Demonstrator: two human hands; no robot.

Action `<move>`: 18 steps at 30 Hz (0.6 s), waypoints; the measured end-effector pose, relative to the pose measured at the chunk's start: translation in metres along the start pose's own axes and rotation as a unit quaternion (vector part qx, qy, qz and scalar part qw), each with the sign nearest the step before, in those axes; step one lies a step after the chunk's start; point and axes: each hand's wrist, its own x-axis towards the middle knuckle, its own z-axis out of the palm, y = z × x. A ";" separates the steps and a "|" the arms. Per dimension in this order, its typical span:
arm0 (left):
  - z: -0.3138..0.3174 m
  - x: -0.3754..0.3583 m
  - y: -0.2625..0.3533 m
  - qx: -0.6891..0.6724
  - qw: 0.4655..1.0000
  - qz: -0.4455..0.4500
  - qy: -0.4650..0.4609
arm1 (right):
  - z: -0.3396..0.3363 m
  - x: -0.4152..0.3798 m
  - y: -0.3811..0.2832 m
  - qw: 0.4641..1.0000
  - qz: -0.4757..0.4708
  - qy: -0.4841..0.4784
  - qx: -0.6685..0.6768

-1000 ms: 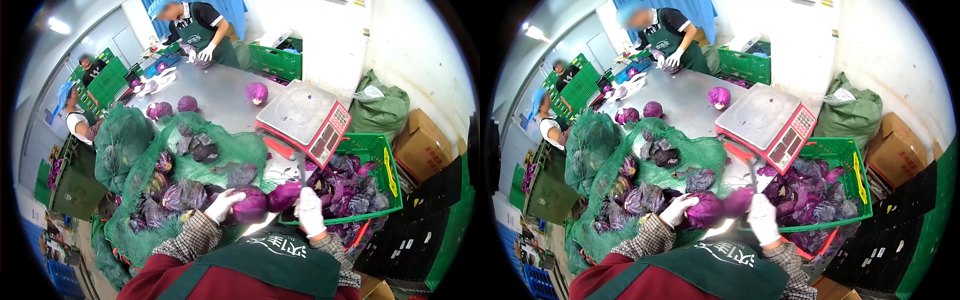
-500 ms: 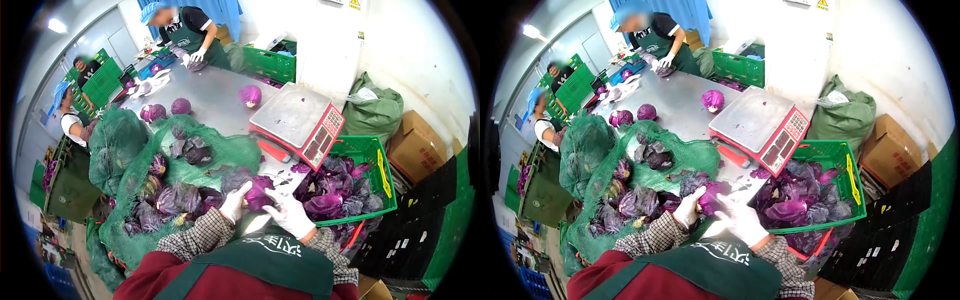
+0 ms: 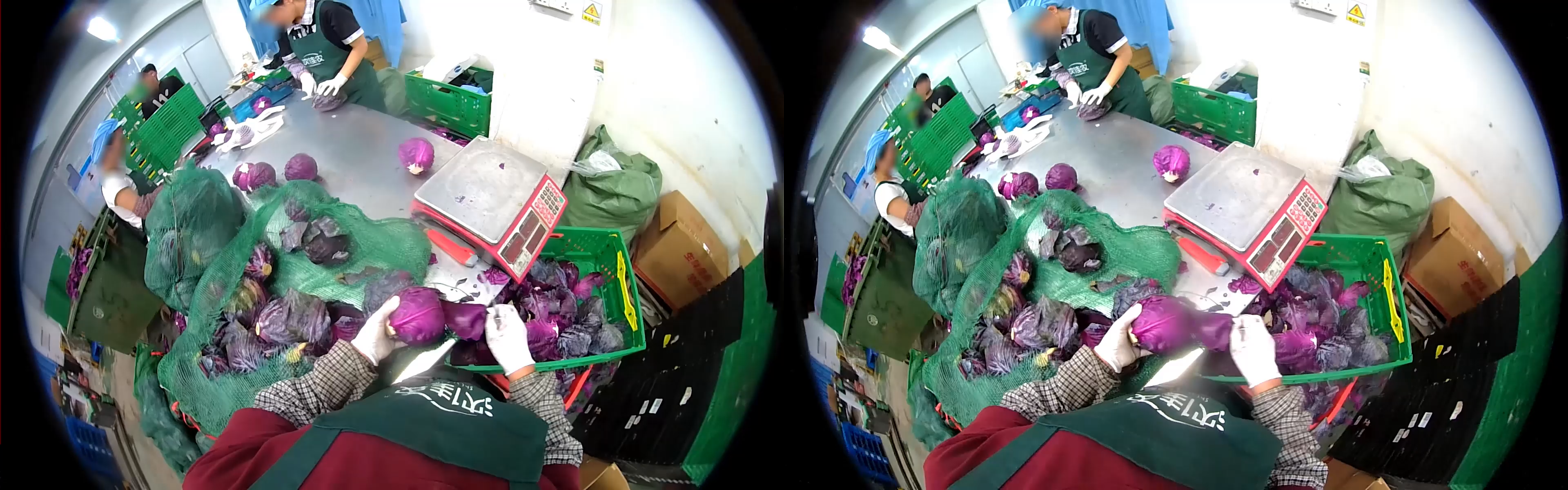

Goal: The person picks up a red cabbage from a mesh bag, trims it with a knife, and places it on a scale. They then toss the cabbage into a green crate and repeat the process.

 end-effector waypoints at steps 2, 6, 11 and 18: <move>-0.003 -0.007 0.006 -0.047 0.997 -0.025 -0.057 | -0.001 -0.009 0.028 0.995 0.046 0.071 0.049; 0.012 -0.023 0.005 -0.182 0.974 -0.041 -0.129 | -0.024 -0.010 0.033 0.959 0.153 0.073 0.229; 0.049 -0.022 0.025 -0.240 0.943 -0.088 -0.215 | -0.072 0.010 -0.090 0.962 0.047 -0.057 0.263; 0.048 -0.013 0.025 0.311 0.897 0.119 -0.290 | -0.076 0.012 -0.113 0.956 -0.111 -0.070 0.261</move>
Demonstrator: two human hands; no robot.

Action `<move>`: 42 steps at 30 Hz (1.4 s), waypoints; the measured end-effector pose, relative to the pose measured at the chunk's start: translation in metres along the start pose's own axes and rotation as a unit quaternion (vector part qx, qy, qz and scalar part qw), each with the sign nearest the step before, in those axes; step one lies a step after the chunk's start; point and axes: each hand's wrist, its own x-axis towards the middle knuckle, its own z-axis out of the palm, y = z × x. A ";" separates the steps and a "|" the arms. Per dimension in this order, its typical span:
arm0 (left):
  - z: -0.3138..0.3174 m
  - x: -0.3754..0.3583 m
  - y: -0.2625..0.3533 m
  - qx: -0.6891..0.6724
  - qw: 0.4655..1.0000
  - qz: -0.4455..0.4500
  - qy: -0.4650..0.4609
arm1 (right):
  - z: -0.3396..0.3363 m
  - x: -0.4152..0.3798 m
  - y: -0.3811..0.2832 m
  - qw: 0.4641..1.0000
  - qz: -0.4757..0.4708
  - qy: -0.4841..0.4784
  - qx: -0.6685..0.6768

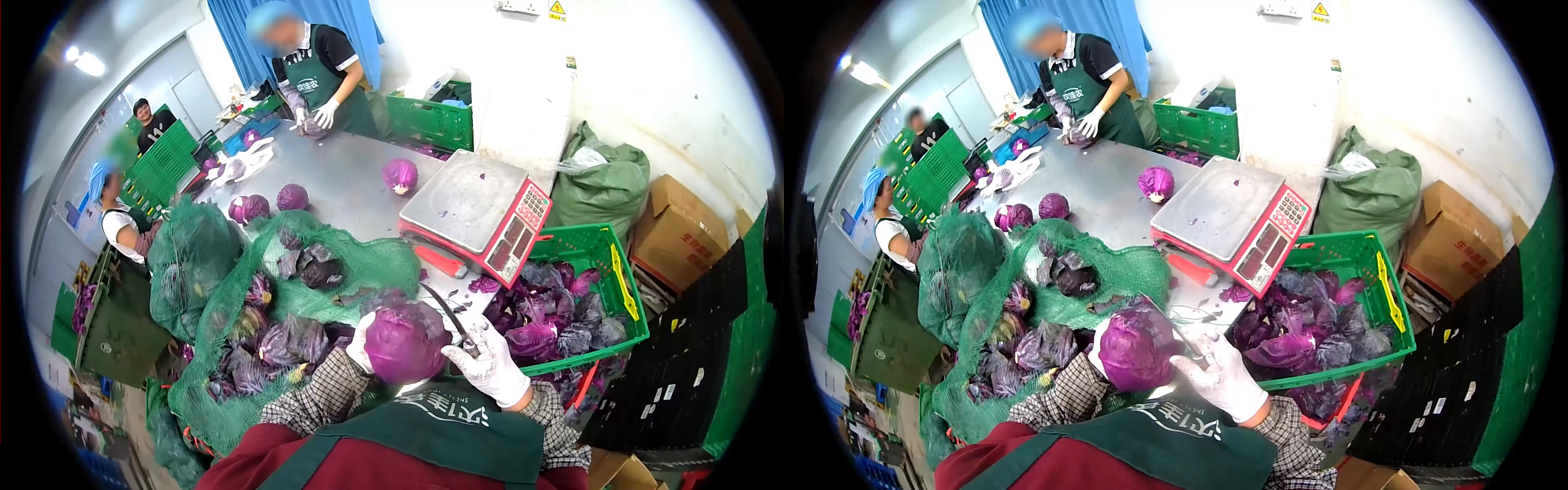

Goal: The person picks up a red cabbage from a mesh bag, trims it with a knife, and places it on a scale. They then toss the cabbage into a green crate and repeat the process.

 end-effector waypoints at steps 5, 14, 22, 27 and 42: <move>-0.035 -0.018 -0.021 -0.412 0.900 -0.135 0.037 | 0.005 -0.012 0.006 1.000 0.030 0.004 -0.001; -0.005 -0.002 0.056 0.022 0.996 0.017 -0.091 | -0.008 -0.008 0.023 0.876 0.363 -0.097 0.304; -0.003 -0.001 0.053 0.333 0.942 0.009 -0.045 | 0.003 -0.022 0.071 0.828 0.376 -0.038 0.414; -0.005 0.001 0.021 0.542 0.838 -0.045 0.030 | 0.028 -0.006 0.048 0.987 0.105 -0.073 -0.095; -0.004 -0.013 -0.041 0.396 0.896 -0.029 0.198 | 0.043 -0.019 0.072 0.987 0.153 -0.007 -0.053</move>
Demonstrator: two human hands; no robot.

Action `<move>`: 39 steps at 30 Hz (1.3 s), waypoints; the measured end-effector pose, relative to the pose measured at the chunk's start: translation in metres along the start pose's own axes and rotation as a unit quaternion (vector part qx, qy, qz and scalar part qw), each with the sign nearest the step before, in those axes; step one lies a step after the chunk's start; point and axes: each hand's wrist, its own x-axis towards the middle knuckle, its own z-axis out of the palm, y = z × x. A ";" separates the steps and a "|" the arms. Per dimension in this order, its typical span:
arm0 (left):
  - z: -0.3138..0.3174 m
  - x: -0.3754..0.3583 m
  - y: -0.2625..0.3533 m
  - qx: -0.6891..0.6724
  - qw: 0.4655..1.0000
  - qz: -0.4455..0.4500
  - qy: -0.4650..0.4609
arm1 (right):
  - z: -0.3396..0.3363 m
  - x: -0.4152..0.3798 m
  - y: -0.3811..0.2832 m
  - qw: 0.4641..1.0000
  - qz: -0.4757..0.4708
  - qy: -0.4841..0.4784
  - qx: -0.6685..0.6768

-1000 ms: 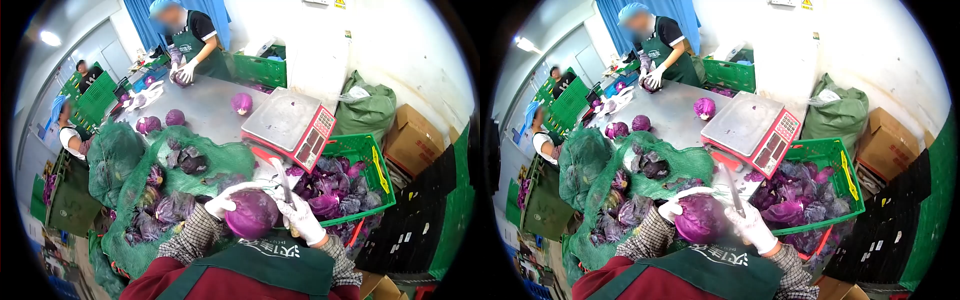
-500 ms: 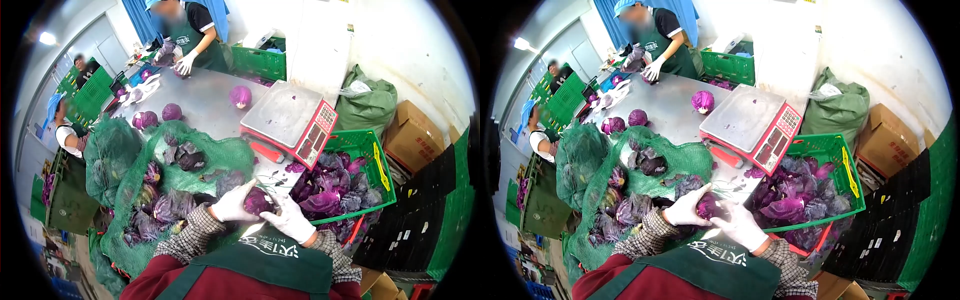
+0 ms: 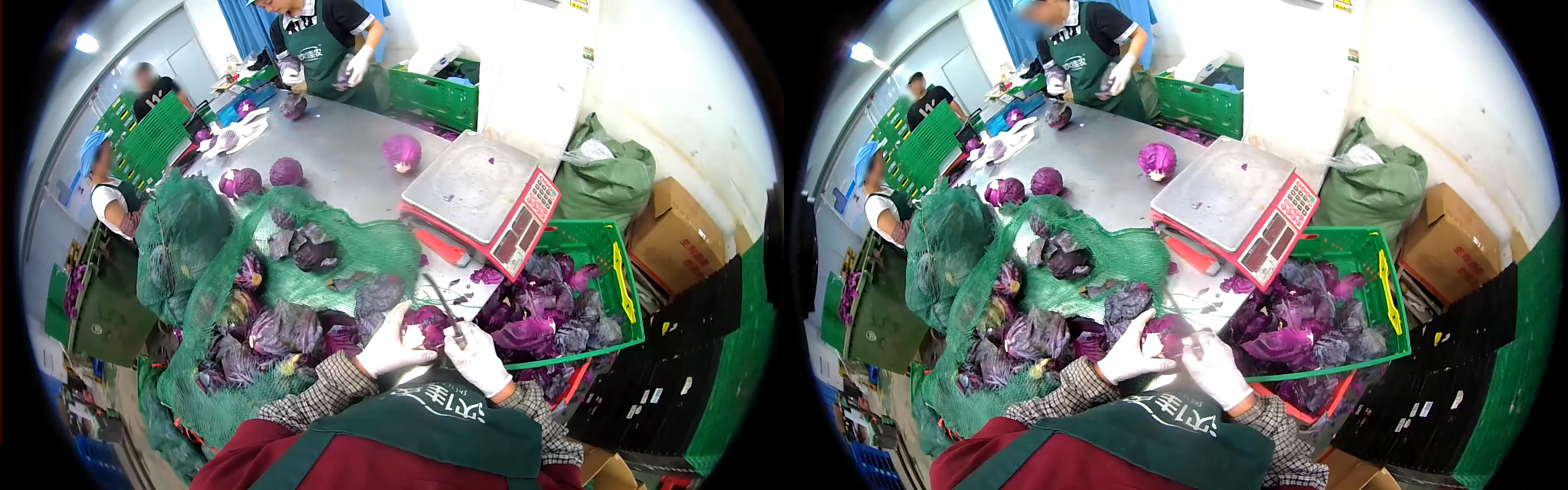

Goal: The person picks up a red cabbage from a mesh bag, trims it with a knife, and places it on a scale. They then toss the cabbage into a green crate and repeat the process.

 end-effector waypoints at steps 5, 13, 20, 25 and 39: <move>-0.004 -0.008 -0.024 -0.343 0.937 -0.052 -0.032 | -0.018 -0.008 0.038 0.990 0.098 0.102 0.026; -0.023 -0.010 0.000 -0.532 0.843 0.027 -0.080 | -0.062 -0.019 0.062 0.969 0.041 0.237 -0.050; -0.023 -0.007 0.005 -0.396 0.907 -0.004 -0.146 | -0.051 -0.010 0.002 0.952 0.172 0.129 0.217; -0.036 0.006 0.036 -0.299 0.951 0.043 -0.061 | -0.022 -0.018 0.002 0.917 0.155 0.061 0.363; -0.316 0.102 -0.030 -0.734 0.549 -0.005 0.399 | 0.048 -0.001 0.070 0.995 -0.027 -0.093 0.000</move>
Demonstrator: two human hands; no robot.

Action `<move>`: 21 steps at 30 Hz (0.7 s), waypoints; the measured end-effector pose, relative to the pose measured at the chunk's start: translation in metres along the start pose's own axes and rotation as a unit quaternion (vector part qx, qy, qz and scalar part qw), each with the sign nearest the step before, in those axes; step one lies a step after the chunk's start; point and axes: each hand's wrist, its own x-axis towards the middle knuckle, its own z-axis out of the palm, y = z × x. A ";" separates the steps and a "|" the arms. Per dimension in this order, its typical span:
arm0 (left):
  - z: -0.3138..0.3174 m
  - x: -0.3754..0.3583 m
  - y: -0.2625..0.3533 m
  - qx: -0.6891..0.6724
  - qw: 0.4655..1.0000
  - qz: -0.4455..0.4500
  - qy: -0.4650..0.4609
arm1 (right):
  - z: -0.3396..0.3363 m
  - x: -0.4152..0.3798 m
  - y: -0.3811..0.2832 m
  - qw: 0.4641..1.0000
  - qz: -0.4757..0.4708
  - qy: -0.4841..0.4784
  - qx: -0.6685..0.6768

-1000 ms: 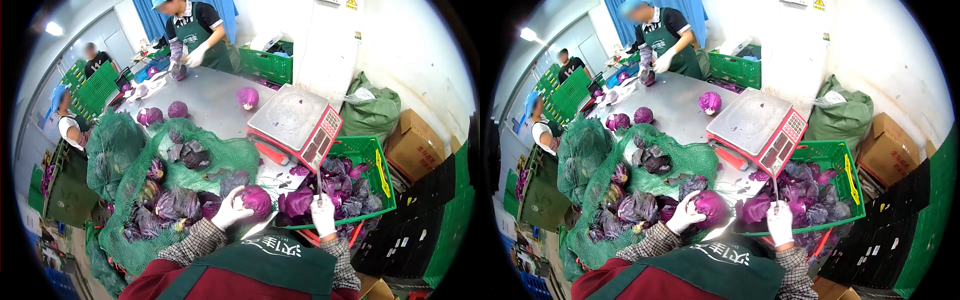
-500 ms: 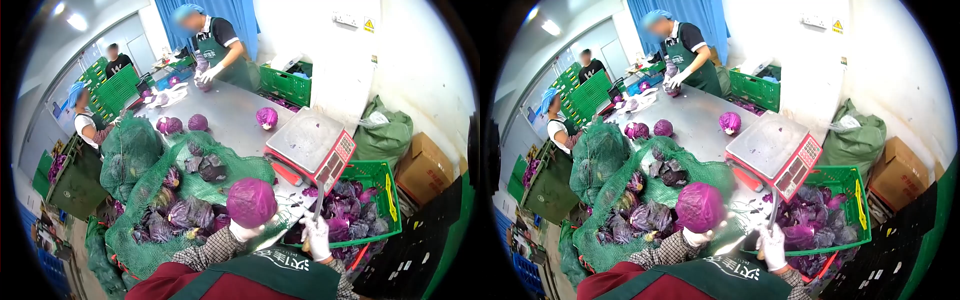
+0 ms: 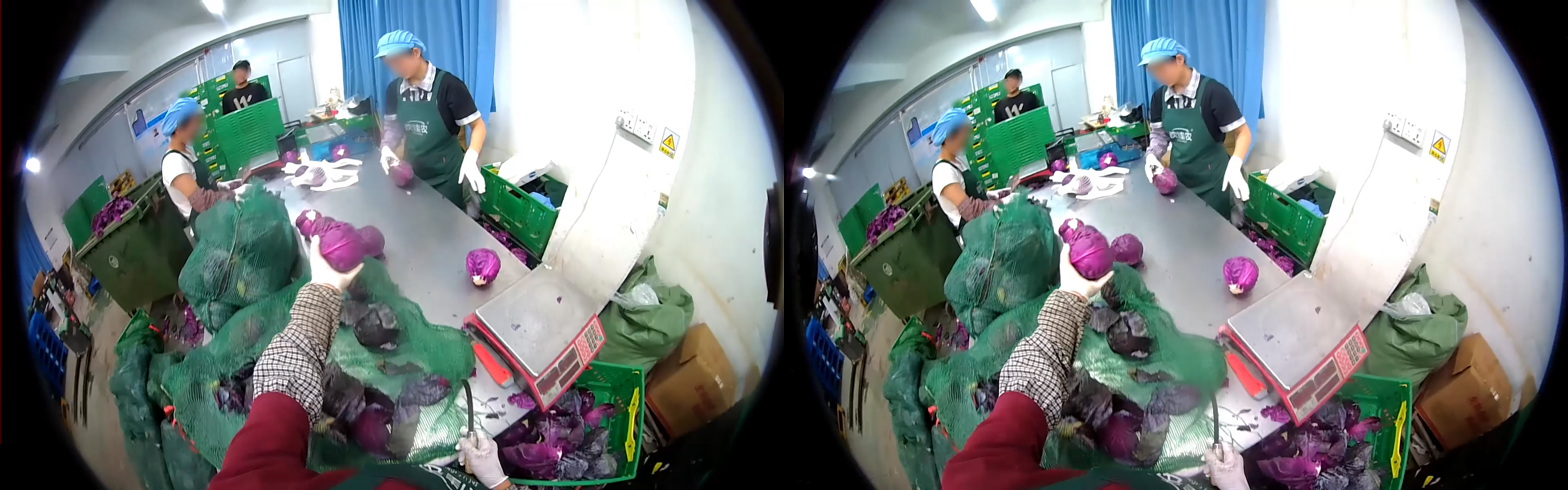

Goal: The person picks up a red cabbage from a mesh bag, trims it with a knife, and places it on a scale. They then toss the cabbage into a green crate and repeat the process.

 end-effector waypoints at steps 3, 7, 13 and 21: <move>-0.014 0.054 0.021 -0.013 0.996 0.051 0.068 | 0.011 0.017 0.031 0.943 -0.178 0.005 -0.280; -0.045 0.122 0.041 0.041 0.982 0.114 0.147 | 0.016 0.025 0.037 0.918 -0.176 -0.013 -0.354; -0.108 0.186 0.045 0.071 0.969 0.110 0.209 | -0.005 0.045 -0.009 0.981 0.105 -0.099 -0.126; -0.053 0.137 0.045 0.457 0.885 0.084 -0.038 | -0.006 0.057 -0.050 0.963 0.250 -0.056 0.081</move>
